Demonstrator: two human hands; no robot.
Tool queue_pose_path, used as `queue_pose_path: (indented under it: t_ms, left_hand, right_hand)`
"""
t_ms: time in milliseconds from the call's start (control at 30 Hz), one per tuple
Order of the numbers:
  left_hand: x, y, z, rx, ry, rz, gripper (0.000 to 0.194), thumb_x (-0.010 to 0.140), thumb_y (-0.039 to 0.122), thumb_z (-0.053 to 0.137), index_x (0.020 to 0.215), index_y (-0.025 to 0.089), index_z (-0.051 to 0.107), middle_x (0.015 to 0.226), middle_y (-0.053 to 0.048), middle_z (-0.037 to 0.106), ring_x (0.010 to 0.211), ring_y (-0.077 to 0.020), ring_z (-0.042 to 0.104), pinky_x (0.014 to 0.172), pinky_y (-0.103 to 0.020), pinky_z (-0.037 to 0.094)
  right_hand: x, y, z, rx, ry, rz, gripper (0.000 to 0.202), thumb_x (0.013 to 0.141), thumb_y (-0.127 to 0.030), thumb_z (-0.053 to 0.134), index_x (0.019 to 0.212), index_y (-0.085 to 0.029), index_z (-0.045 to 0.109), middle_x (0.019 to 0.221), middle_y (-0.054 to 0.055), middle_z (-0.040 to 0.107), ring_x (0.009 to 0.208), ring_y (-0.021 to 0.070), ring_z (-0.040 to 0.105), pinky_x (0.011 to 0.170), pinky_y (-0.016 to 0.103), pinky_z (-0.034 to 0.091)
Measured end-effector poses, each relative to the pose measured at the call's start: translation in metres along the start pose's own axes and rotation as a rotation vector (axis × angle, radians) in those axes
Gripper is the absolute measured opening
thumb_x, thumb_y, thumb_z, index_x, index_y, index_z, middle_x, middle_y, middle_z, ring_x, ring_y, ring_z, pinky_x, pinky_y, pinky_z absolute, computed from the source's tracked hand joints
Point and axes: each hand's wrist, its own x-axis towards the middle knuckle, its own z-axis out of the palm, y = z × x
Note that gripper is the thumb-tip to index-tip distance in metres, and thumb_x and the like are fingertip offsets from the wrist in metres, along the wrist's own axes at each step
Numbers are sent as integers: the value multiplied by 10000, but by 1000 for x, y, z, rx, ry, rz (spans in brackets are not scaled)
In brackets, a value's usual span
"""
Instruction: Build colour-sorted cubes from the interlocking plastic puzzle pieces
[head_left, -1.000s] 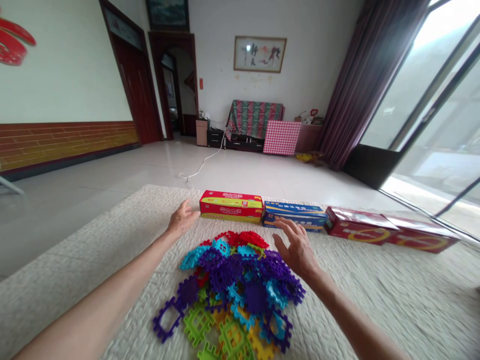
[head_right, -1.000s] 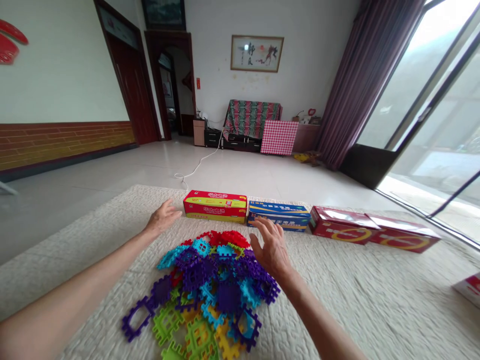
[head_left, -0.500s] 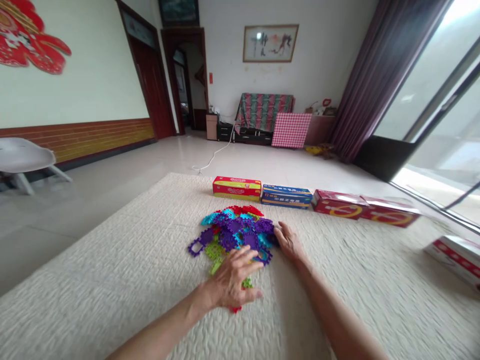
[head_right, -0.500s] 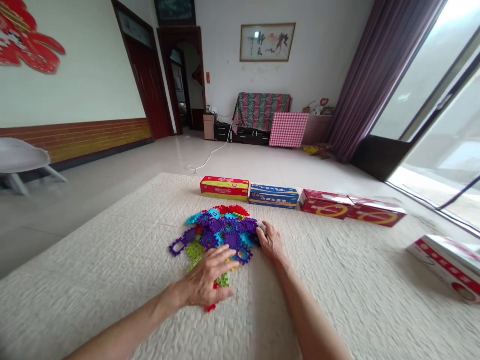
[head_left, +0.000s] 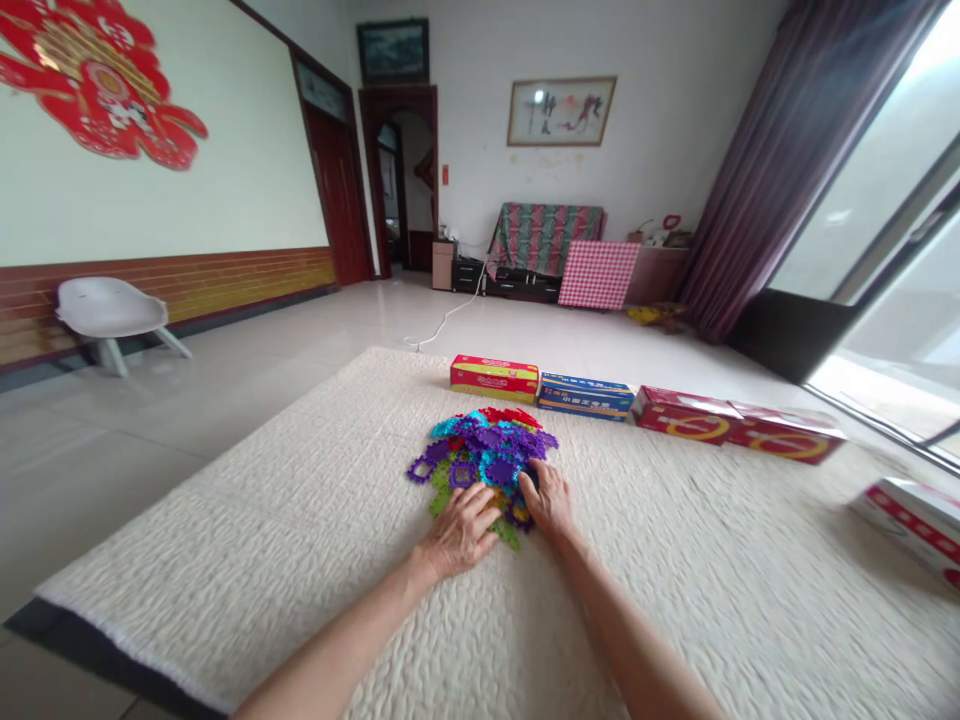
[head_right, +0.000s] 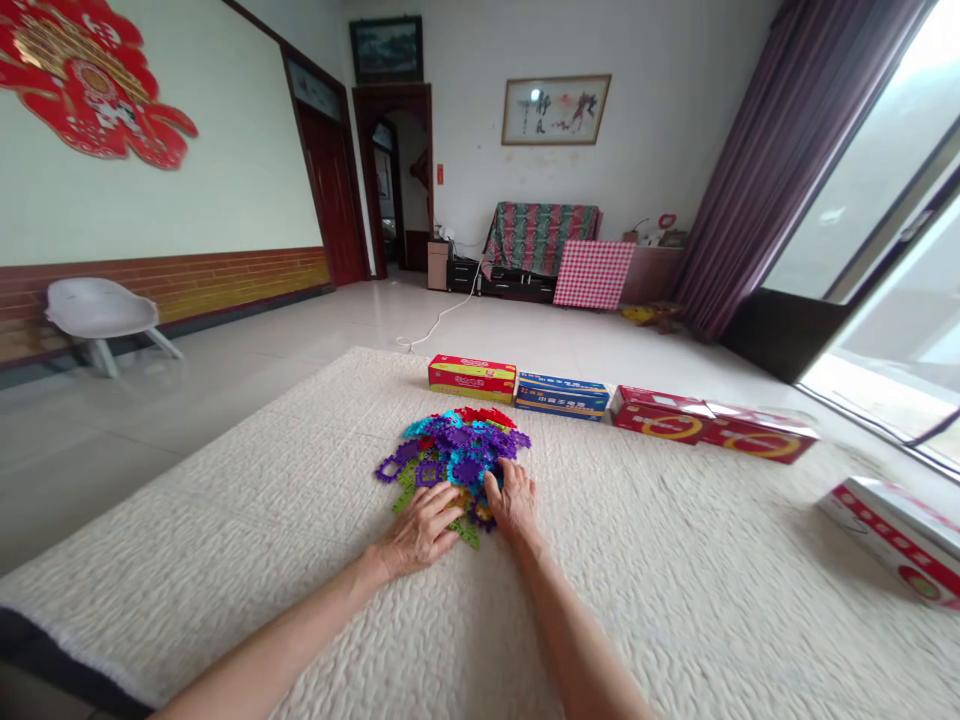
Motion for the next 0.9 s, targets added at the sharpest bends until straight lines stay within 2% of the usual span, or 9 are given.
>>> queue_pose_path:
  t_ms: [233,467,633,733,833,900]
  left_hand:
    - [-25,-48,-7,55,91,-88,197,867,244,508,999,205,649,1237,-81,572,1266,-263,418,1009,-446,390]
    - [-45,-105,-15,114,214,-210,199,864,232,507,976,207,670,1166,-89,595,1216,-257,459,1007,-460,417]
    - [-66,-151,-24,162,321,-412,229,870,279,500,1014,192,655,1124,-98,621,1155,-255,509,994,-459,432]
    - [-76,-173,-25,135,454,-575,290,887,317,458,1063,170,636,1087,-116,641,1087,-243,562,967,-434,456]
    - [-79,-185,-23,72,591,-725,346,898,350,419,1075,141,628,1059,-136,661,1023,-240,604,928,-408,484]
    - [-79,-188,-23,39,628,-771,373,900,372,400,1049,127,639,1045,-144,673,999,-243,620,921,-405,489]
  right_hand:
    - [-3,-40,30,21,27,-47,484,898,-477,379,1241,-167,521,1245,114,582,1181,260,482,997,411,332]
    - [5,-85,61,54,12,-111,487,889,-448,412,1260,-152,518,1216,118,602,1171,260,494,977,408,362]
    - [14,-121,85,112,-17,-118,449,882,-422,440,1232,-159,538,1216,131,601,1162,280,495,983,420,354]
    - [20,-144,104,182,-11,-127,417,874,-401,454,1212,-176,546,1196,131,603,1148,294,496,981,449,352]
    - [23,-168,125,258,4,-150,390,861,-363,467,1197,-181,549,1164,133,605,1128,297,500,959,460,372]
    - [21,-183,134,313,0,-195,373,857,-337,473,1186,-180,550,1137,130,612,1095,282,519,950,451,387]
